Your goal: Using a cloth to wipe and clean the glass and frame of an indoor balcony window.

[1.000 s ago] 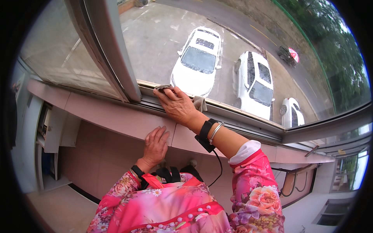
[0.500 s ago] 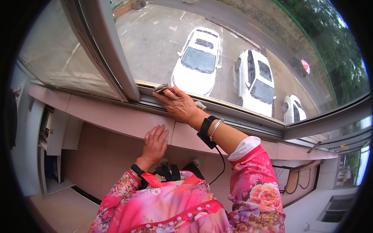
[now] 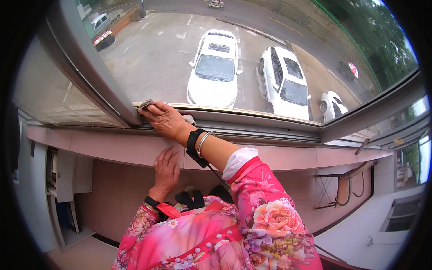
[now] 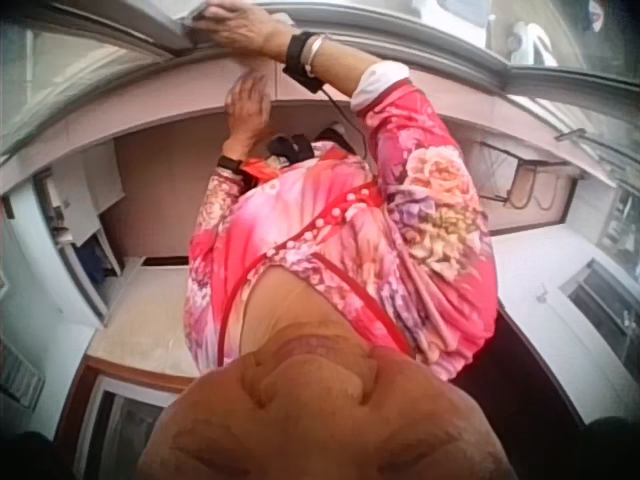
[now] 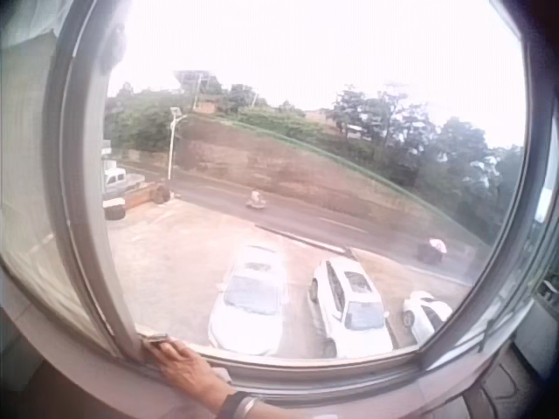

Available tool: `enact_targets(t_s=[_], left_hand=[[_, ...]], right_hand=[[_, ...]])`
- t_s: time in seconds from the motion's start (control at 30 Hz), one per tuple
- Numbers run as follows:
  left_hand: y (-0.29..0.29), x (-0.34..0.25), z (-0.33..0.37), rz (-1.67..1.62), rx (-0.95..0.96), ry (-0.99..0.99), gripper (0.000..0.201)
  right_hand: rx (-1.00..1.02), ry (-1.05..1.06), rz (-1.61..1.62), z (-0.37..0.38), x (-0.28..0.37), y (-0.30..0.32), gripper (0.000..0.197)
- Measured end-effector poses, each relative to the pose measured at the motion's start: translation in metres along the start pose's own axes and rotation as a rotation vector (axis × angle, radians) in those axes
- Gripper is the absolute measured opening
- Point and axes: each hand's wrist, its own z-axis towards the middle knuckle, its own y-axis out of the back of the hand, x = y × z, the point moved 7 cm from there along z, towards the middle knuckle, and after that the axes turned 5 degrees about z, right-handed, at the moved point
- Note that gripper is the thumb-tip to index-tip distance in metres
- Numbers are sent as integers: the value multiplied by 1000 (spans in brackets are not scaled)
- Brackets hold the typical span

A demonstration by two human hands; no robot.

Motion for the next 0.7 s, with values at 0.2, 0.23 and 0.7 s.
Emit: enact_targets(t_s=[0.2, 0.23, 0.7], left_hand=[[0, -4, 4, 21, 34, -9, 42], [0, -7, 4, 16, 42, -31, 42], [-2, 9, -3, 167, 56, -64, 47]], right_hand=[[-9, -112, -23, -87, -38, 31, 43], [-11, -140, -20, -105, -47, 35, 45], [234, -429, -123, -347, -150, 136, 49]])
